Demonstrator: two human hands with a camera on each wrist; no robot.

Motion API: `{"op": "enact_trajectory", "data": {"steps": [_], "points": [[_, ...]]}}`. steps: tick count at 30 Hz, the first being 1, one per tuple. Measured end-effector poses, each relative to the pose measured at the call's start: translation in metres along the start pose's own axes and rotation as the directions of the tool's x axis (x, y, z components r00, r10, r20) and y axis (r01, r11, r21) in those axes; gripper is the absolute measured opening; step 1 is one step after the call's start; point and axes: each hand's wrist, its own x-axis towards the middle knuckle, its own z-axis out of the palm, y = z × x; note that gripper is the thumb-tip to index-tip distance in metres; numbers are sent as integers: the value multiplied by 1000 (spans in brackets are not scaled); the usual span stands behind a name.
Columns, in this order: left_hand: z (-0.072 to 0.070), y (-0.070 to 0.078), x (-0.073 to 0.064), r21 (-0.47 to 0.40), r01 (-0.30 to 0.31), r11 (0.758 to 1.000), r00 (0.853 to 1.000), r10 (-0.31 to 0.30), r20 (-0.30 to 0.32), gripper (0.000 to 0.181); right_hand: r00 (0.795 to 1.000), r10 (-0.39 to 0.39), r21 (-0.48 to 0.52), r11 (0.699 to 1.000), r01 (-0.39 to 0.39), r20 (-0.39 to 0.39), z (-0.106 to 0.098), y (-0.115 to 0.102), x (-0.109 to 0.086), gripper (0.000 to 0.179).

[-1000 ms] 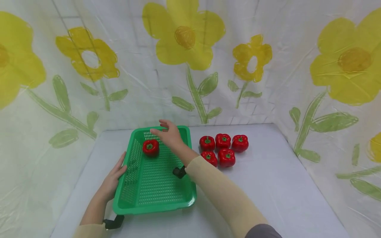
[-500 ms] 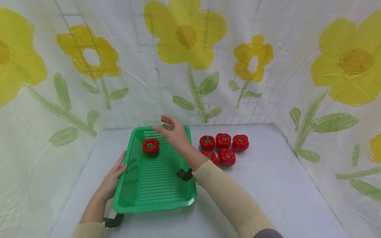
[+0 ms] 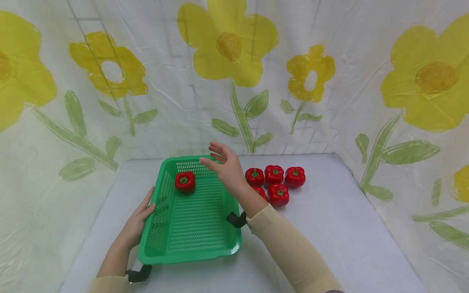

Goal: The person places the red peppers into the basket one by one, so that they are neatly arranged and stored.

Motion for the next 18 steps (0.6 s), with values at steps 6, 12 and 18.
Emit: {"op": "enact_trajectory", "data": {"steps": [6,12,18], "points": [[0,-3,0,-14,-25,1000,1000,26,9,62,1000,-8,-10,1000,8,-22,-12,6,-7,58],[1,-3,0,-3,-28,1000,1000,28,3,62,998,-21,-8,1000,21,-51,-24,12,-14,56],[1,-2,1,-5,-32,999,999,32,0,61,997,-28,-48,999,25,-71,-37,20,-23,57]]}}
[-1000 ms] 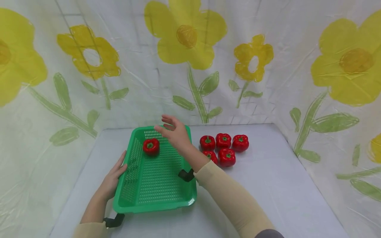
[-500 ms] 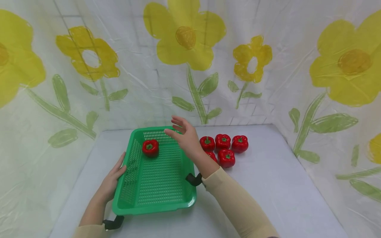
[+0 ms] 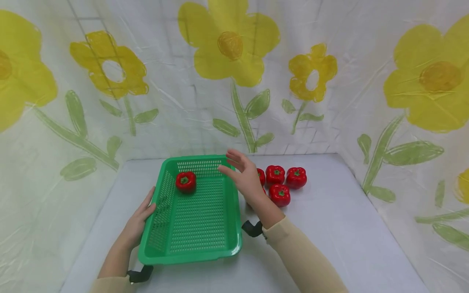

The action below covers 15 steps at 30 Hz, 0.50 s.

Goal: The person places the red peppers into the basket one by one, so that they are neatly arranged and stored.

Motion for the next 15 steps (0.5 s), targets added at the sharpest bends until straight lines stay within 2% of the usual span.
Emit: {"op": "enact_trajectory", "data": {"steps": [5,15], "points": [[1,0,0,16,-3,1000,1000,3,-10,60,1000,-6,-27,1000,6,-13,-9,9,-4,56],[1,0,0,26,1,1000,1000,-1,-16,61,999,27,-70,997,-30,-43,-30,18,-19,58]]}}
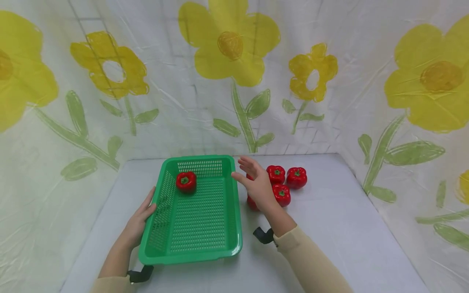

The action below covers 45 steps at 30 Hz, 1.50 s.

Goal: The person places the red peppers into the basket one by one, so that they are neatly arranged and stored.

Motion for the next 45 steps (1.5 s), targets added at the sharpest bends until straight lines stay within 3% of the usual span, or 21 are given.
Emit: {"op": "enact_trajectory", "data": {"steps": [10,22,29,36,40,45], "points": [[-2,0,-2,15,15,1000,1000,-15,-13,62,999,11,-34,999,-13,-53,-16,16,-13,66],[2,-2,-2,-2,18,1000,1000,-18,-11,59,995,38,-53,998,-43,-90,-40,23,-20,61],[1,-1,-1,-3,10,1000,1000,-10,-1,61,990,0,-129,991,-18,-138,-51,14,-28,61],[0,1,0,-10,12,1000,1000,-12,5,59,987,-9,-89,996,-5,-159,-57,2,-40,58],[0,1,0,-19,10,1000,1000,-10,9,60,983,0,-116,993,-22,-185,-63,9,-38,59],[0,-1,-1,-28,1,1000,1000,0,19,59,974,-18,-133,991,-13,-227,-75,35,-33,62]]}}
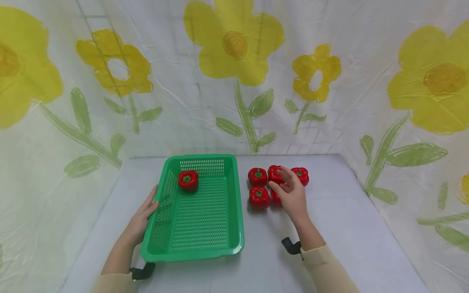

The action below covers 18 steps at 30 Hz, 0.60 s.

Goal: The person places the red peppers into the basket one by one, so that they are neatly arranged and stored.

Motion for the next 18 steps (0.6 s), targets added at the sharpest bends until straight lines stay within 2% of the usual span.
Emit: {"op": "enact_trajectory", "data": {"steps": [4,9,14,18], "points": [[0,0,0,5,-4,1000,1000,4,2,59,999,-15,-28,1000,13,-43,-6,18,1,67],[0,0,1,13,3,1000,1000,-3,-5,58,996,-7,-50,999,3,-91,-13,30,-2,70],[0,1,0,27,4,1000,1000,-3,-11,60,995,0,-56,998,-6,-104,-17,37,-4,70],[1,0,0,29,2,1000,1000,-2,-16,62,995,55,-83,995,-62,-77,-21,41,-4,72]]}}
